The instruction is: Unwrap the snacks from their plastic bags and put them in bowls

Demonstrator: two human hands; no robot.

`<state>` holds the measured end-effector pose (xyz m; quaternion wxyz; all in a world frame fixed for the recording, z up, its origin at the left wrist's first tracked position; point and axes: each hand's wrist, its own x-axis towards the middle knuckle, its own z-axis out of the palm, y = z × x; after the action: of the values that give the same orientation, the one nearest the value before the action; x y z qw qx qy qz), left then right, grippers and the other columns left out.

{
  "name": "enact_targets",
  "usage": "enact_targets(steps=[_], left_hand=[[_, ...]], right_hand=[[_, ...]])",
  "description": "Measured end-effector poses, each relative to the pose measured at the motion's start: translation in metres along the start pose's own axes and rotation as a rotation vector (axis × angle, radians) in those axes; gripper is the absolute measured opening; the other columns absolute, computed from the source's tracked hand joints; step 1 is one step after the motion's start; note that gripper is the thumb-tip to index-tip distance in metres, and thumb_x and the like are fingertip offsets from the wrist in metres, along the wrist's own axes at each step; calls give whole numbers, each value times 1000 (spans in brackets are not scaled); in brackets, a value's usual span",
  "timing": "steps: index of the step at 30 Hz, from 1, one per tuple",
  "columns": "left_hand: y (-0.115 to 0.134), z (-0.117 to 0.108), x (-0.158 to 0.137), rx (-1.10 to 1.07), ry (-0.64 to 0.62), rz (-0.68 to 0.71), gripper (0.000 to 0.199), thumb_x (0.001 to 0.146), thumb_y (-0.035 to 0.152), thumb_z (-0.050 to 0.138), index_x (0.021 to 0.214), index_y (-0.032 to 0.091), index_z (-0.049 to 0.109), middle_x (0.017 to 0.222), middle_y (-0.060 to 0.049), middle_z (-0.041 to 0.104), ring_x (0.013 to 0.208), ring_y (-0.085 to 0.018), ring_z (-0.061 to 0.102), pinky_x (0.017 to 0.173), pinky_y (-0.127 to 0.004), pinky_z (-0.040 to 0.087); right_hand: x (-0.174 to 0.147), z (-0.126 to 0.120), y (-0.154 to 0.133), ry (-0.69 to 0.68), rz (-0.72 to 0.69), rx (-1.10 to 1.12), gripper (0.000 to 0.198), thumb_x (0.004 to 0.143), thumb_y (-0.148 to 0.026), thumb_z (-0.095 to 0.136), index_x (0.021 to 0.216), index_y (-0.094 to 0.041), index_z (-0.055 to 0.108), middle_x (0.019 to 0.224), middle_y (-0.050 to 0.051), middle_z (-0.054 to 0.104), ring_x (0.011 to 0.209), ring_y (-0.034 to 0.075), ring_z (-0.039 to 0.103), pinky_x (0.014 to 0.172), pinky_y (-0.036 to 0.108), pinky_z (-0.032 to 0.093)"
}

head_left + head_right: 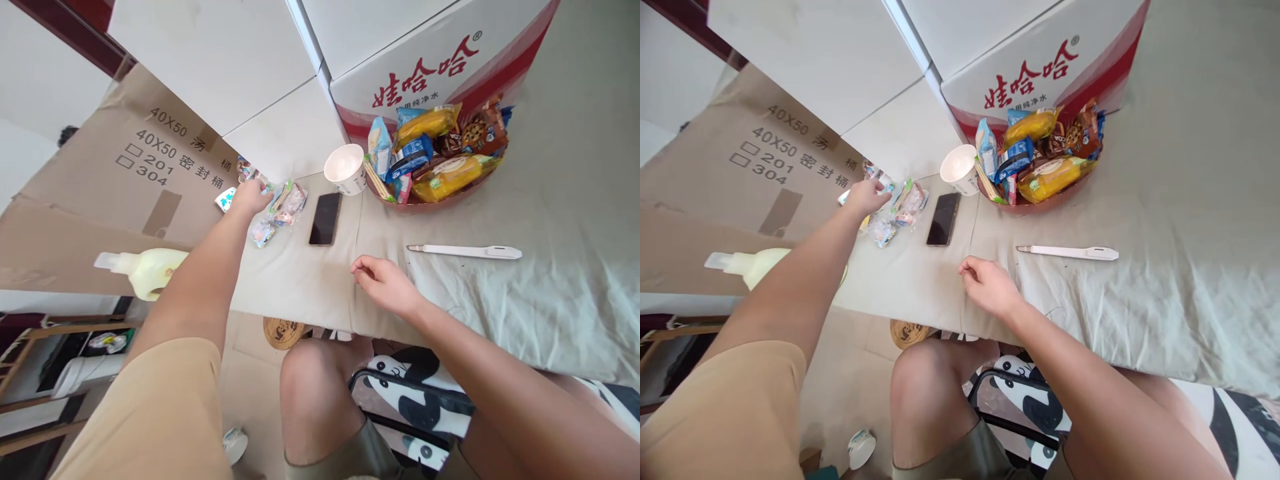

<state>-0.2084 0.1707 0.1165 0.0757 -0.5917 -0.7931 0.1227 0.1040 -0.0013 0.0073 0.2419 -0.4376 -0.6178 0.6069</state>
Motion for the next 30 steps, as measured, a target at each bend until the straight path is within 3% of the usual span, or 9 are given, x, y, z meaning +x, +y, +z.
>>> enact_targets(steps=[5, 12, 21, 26, 30], left_hand=[[2, 30, 26, -26, -87, 71, 65, 80, 35, 66, 141, 15, 56, 142, -16, 64, 127, -35, 60, 102, -39, 47], [2, 43, 50, -73, -100, 117, 49, 77, 31, 68, 125, 20, 69, 128, -11, 72, 117, -30, 66, 97, -34, 49], [-25, 35, 29, -171, 36, 112, 37, 85, 27, 54, 113, 17, 76, 110, -8, 77, 106, -26, 67, 93, -32, 50], [-30, 27, 6, -365, -123, 24, 35, 81, 26, 58, 109, 15, 77, 97, -7, 78, 88, -21, 72, 79, -27, 55], [-18, 21, -4, -265, -87, 51, 38, 80, 30, 62, 113, 17, 75, 108, -8, 77, 101, -24, 71, 90, -28, 53]], right_hand=[[-2, -5, -2, 7, 7, -84, 16, 90, -14, 48, 92, -21, 62, 67, -4, 58, 62, 14, 48, 65, 26, 34], [3, -8, -4, -7, 2, -67, 19, 90, -12, 47, 93, -21, 64, 69, -3, 59, 64, 14, 50, 67, 26, 35], [-7, -8, -4, 1, -14, -104, 20, 91, -14, 47, 95, -21, 65, 67, -3, 58, 63, 14, 49, 66, 26, 34], [-10, -5, -4, 8, -24, -114, 19, 90, -15, 47, 94, -21, 65, 68, -3, 60, 61, 14, 48, 65, 26, 34], [-13, -5, -4, 10, -31, -107, 20, 90, -16, 48, 95, -21, 66, 70, -2, 62, 61, 14, 48, 64, 26, 34]])
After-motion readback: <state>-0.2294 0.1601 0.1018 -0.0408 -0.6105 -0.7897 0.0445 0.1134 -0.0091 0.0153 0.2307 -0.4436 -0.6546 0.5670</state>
